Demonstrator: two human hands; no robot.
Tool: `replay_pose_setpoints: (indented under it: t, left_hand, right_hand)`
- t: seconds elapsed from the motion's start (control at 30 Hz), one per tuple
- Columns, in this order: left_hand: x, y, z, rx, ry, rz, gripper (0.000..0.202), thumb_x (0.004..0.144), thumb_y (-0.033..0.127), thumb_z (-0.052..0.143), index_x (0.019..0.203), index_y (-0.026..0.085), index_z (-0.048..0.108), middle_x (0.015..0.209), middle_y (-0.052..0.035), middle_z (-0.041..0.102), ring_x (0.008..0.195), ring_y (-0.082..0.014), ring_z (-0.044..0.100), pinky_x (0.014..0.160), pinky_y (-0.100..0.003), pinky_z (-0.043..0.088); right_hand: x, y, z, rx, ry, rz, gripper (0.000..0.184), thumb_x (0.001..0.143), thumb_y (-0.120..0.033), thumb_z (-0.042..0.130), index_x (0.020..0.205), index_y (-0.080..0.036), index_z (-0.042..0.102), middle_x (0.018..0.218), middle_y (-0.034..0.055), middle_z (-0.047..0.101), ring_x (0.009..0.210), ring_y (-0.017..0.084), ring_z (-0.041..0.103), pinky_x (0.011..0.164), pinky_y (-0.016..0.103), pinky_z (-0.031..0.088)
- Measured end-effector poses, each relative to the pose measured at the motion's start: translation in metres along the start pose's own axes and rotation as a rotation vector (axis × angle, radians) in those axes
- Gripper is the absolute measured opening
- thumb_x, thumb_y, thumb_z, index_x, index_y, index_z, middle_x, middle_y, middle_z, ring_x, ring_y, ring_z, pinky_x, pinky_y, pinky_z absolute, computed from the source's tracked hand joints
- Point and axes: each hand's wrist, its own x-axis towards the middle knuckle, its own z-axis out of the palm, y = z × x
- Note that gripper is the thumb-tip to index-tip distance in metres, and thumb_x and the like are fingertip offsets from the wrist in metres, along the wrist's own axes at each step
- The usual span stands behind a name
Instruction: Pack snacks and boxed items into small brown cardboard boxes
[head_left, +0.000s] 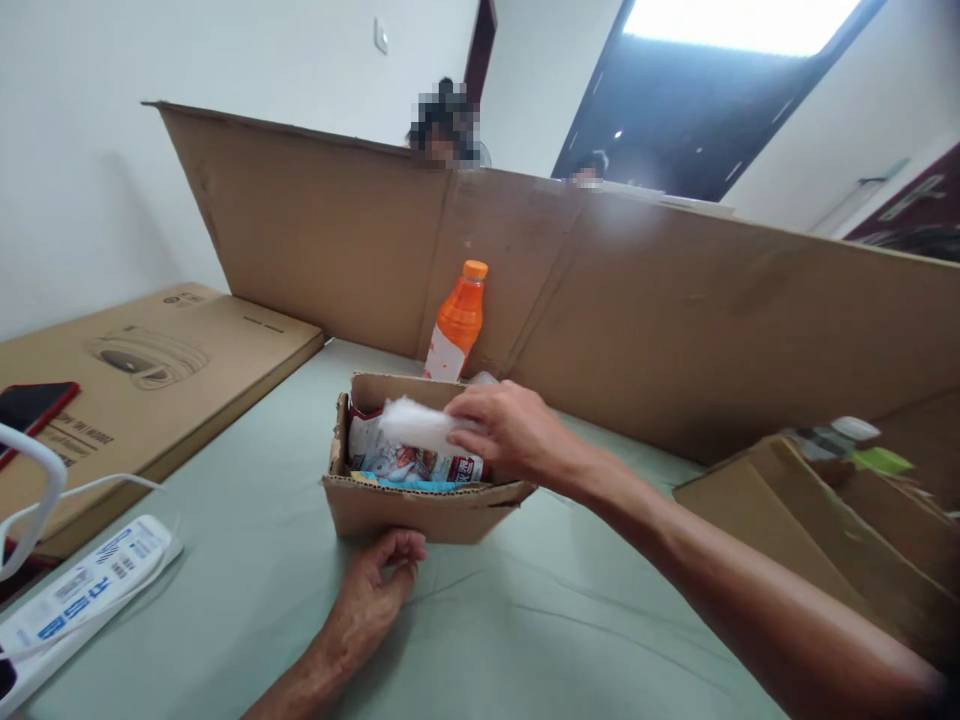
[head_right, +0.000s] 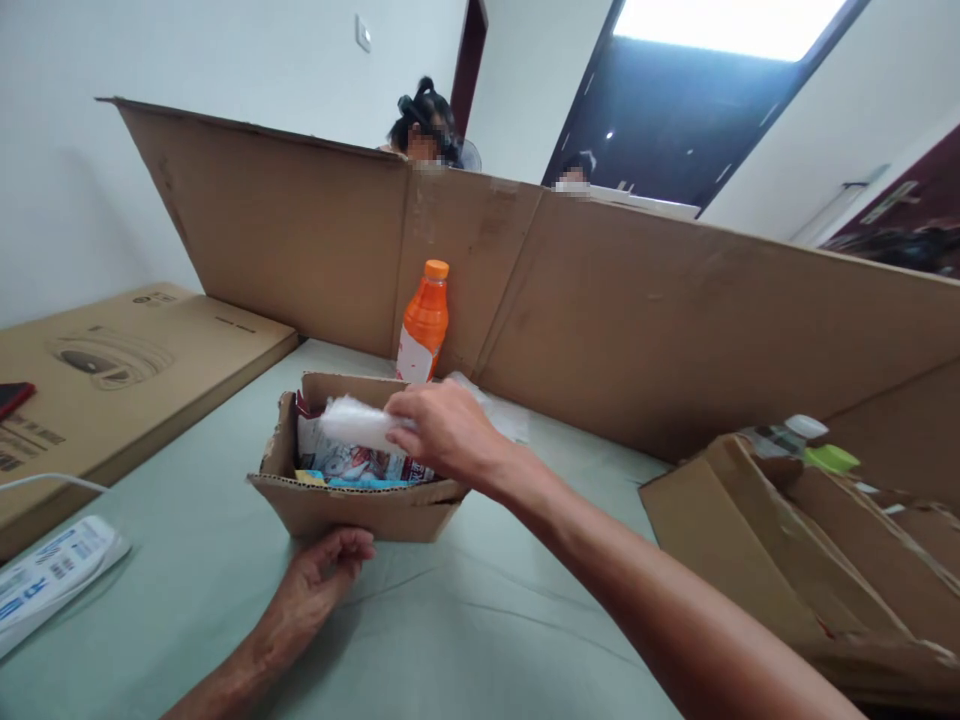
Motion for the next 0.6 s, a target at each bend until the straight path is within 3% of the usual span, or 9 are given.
replay_pose_setpoints:
  t: [0.17, 0.27, 0.37, 0.43, 0.47, 0.53, 0.6]
  left_hand:
    - [0.0, 0.001, 0.001, 0.03, -0.003, -0.037, 0.024, 0.07, 0.024, 0.059, 0.09, 0.021, 0.073, 0.098, -0.0087, 0.077, 0.1, -0.0258, 0.069, 0.096, -0.039, 0.052]
    - [-0.001, 0.005, 0.003, 0.045, 0.001, -0.061, 0.025, 0.07, 0.024, 0.057, 0.089, 0.021, 0.073, 0.099, -0.0091, 0.076, 0.101, -0.0252, 0.069, 0.096, -0.037, 0.051]
    - [-0.001, 0.009, 0.003, 0.032, 0.016, -0.058, 0.024, 0.07, 0.025, 0.058, 0.088, 0.02, 0.073, 0.096, -0.0088, 0.077, 0.098, -0.0245, 0.07, 0.093, -0.035, 0.052]
    - [-0.002, 0.011, 0.001, 0.02, 0.054, -0.027, 0.021, 0.072, 0.026, 0.059, 0.086, 0.02, 0.073, 0.091, -0.0077, 0.076, 0.091, -0.0233, 0.07, 0.088, -0.033, 0.054]
    - [-0.004, 0.012, -0.002, 0.018, 0.1, 0.001, 0.019, 0.074, 0.027, 0.059, 0.085, 0.019, 0.073, 0.086, -0.0068, 0.075, 0.086, -0.0223, 0.07, 0.085, -0.033, 0.055]
    - [-0.008, 0.016, -0.009, 0.025, 0.253, 0.094, 0.018, 0.08, 0.03, 0.059, 0.086, 0.019, 0.072, 0.081, -0.0052, 0.072, 0.079, -0.0202, 0.068, 0.079, -0.031, 0.055]
    - [-0.015, 0.018, -0.017, 0.03, 0.447, 0.221, 0.018, 0.084, 0.03, 0.06, 0.093, 0.019, 0.071, 0.087, -0.005, 0.07, 0.084, -0.0195, 0.067, 0.082, -0.03, 0.054]
  right_hand:
    - [0.042, -0.021, 0.036, -0.271, -0.474, -0.139, 0.009, 0.08, -0.011, 0.071, 0.085, -0.017, 0.076, 0.075, 0.0061, 0.076, 0.073, 0.02, 0.071, 0.067, 0.03, 0.043]
    - [0.05, -0.026, 0.036, -0.255, -0.663, -0.117, 0.015, 0.084, -0.014, 0.065, 0.095, -0.014, 0.075, 0.082, 0.0091, 0.077, 0.076, 0.021, 0.071, 0.059, 0.028, 0.04]
    - [0.048, -0.02, 0.023, -0.144, -0.728, -0.062, 0.019, 0.086, -0.02, 0.066, 0.102, -0.015, 0.076, 0.09, 0.0085, 0.078, 0.08, 0.021, 0.071, 0.061, 0.027, 0.042]
    - [0.038, -0.011, 0.009, -0.009, -0.61, -0.044, 0.022, 0.087, -0.024, 0.067, 0.107, -0.019, 0.076, 0.096, 0.0061, 0.078, 0.085, 0.02, 0.071, 0.068, 0.027, 0.047]
    - [0.028, -0.005, 0.001, 0.063, -0.478, -0.012, 0.023, 0.088, -0.025, 0.066, 0.109, -0.021, 0.076, 0.099, 0.005, 0.078, 0.086, 0.019, 0.071, 0.071, 0.027, 0.049]
    - [0.0, 0.008, -0.013, 0.193, -0.1, 0.137, 0.023, 0.091, -0.028, 0.063, 0.109, -0.022, 0.075, 0.102, 0.0042, 0.078, 0.088, 0.018, 0.07, 0.075, 0.028, 0.052]
    - [-0.039, 0.02, -0.019, 0.27, 0.285, 0.342, 0.022, 0.093, -0.034, 0.061, 0.104, -0.021, 0.075, 0.101, 0.0046, 0.077, 0.088, 0.018, 0.07, 0.077, 0.03, 0.054]
